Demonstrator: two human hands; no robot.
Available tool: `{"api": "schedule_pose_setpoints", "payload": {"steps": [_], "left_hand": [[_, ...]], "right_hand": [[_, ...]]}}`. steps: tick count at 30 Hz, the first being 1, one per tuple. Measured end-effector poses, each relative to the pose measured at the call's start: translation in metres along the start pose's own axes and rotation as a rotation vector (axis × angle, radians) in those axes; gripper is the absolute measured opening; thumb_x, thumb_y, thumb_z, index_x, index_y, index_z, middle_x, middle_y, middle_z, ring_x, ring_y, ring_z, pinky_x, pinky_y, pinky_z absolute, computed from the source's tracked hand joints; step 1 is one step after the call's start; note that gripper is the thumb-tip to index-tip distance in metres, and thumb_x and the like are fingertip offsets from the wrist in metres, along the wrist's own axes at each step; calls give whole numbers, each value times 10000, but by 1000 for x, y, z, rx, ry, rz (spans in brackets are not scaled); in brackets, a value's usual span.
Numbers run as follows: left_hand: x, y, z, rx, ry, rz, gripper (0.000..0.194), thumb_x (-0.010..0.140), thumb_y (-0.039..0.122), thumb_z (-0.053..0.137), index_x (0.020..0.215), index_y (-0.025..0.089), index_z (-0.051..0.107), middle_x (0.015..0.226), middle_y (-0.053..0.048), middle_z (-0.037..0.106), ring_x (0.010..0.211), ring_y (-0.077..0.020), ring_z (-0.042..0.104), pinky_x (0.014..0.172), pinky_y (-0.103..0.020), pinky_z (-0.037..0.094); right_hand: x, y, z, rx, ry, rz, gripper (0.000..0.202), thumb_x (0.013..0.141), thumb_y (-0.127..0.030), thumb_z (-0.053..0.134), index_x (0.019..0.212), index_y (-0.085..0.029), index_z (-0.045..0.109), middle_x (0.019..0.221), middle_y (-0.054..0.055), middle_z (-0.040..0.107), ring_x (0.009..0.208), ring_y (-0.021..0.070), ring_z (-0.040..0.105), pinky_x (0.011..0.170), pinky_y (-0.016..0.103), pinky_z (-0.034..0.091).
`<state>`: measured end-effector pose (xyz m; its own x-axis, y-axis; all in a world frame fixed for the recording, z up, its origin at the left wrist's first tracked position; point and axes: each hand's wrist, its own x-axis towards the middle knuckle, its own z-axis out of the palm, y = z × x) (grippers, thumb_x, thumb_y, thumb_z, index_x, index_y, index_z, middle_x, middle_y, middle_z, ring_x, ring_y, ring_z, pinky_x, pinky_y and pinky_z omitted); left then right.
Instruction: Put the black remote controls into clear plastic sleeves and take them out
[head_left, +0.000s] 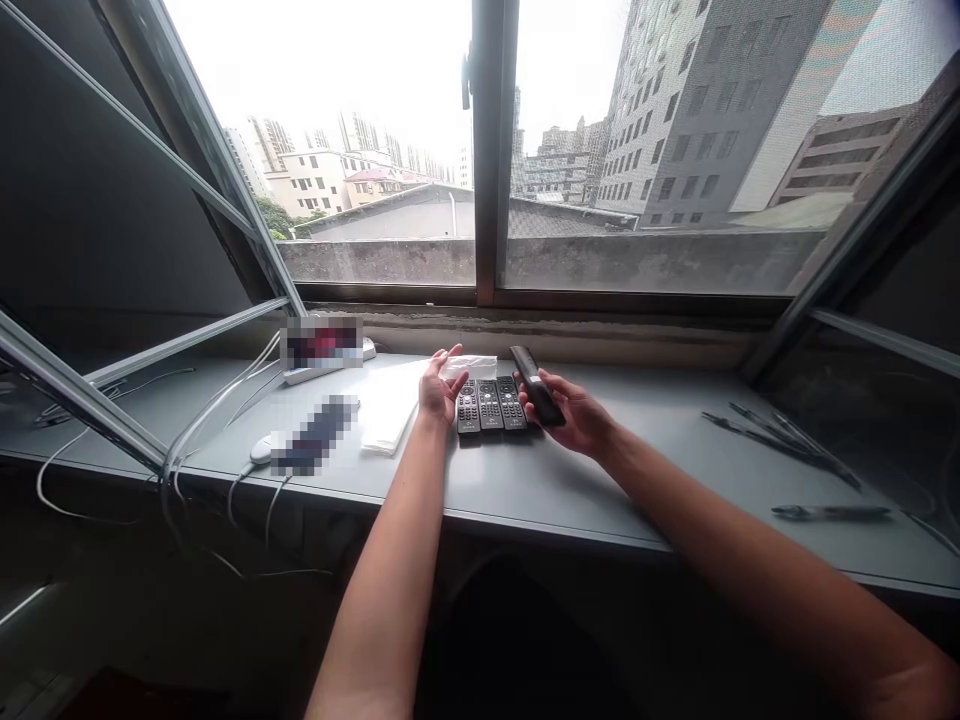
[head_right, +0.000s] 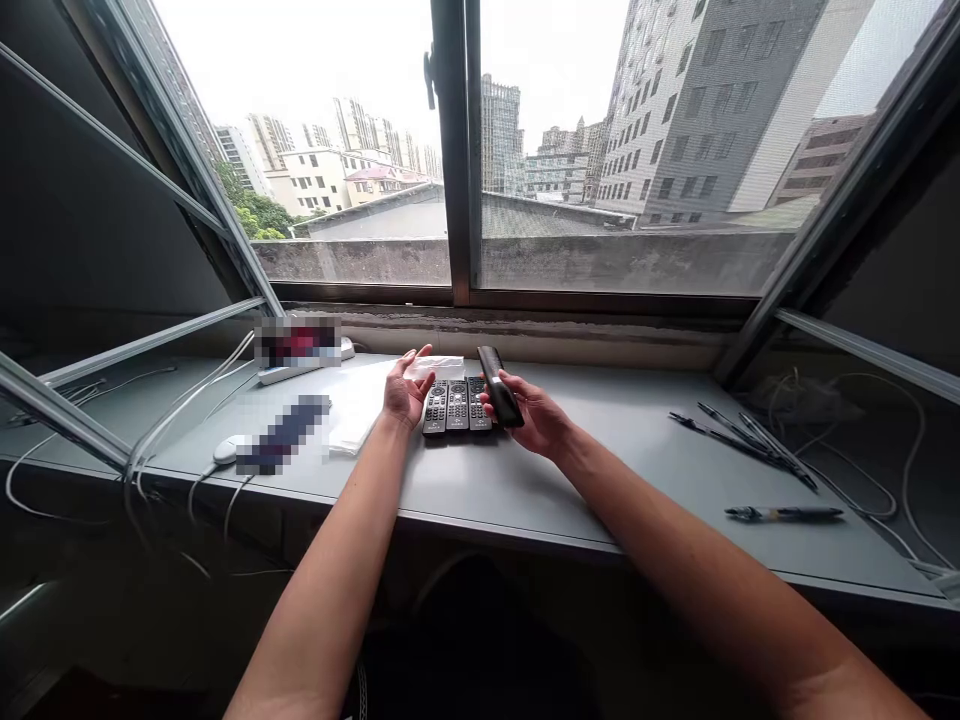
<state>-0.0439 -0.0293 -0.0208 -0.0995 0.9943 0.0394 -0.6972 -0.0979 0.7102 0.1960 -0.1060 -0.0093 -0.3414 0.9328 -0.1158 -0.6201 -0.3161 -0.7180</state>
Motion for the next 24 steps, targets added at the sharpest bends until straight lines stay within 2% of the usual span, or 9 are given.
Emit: {"api": "schedule_pose_setpoints", "payload": {"steps": [2,5,8,12,14,17,20,22,24], "left_hand": [[0,0,1,-2,6,-8,338,972,203,693,1303,219,623,1450,-90,731,738,-106,702,688,-216,666],[-1,1,2,-8,13,-20,360,978,203,688,1329,236,620,1442,-77,737,730,-104,703,690,-215,665],[-2,2,3,-4,14,-16,352,980,199,683,1326,227,619,1441,-81,737,714,-99,694,677,-212,661],[-3,2,3,-8,21,-23,362,987,198,674,1344,238,621,1449,-80,732,764,-112,712,688,-216,663],[-3,2,3,-9,20,-21,372,985,202,680,1350,240,622,1458,-81,727,776,-115,716,692,-215,664],[-2,2,3,-13,22,-24,373,984,202,675,1351,236,616,1468,-88,721,769,-114,718,678,-211,662],[-1,1,3,-12,20,-22,349,985,204,677,1326,231,612,1468,-87,723,750,-107,710,674,-210,662],[-1,1,2,-9,16,-18,334,983,210,684,1309,228,616,1462,-87,726,739,-102,703,679,-213,664],[-1,1,2,-15,17,-26,337,985,215,683,1316,230,618,1458,-87,727,739,-102,701,679,-214,664]], "right_hand": [[1,0,0,-6,36,9,175,1034,-282,697,1185,-194,705,1097,115,787,905,216,757,650,285,669],[2,-1,2,11,0,27,240,1090,-394,594,1177,-194,695,1146,160,783,778,210,714,460,264,570],[0,-2,3,42,-74,49,327,1116,-427,486,1191,-180,687,992,138,751,612,165,596,358,227,457],[-3,-3,4,0,-116,79,273,1067,-358,537,1211,-183,689,818,64,659,540,147,511,344,216,425],[-4,-3,4,-19,-111,75,269,1054,-381,590,1199,-184,703,808,50,652,556,144,529,373,218,448],[-5,-3,6,-17,-65,52,258,1043,-404,665,1173,-191,732,905,58,710,662,150,627,484,229,530],[-6,-1,7,-30,-53,19,180,995,-242,713,1166,-203,752,1050,63,760,788,165,701,637,260,614],[-6,0,7,-63,-71,-18,241,939,-132,745,1168,-206,757,1110,61,775,843,168,727,735,281,645],[-5,1,6,-107,-79,-68,294,893,-99,808,1163,-206,765,1124,59,790,872,169,746,801,295,650]]}}
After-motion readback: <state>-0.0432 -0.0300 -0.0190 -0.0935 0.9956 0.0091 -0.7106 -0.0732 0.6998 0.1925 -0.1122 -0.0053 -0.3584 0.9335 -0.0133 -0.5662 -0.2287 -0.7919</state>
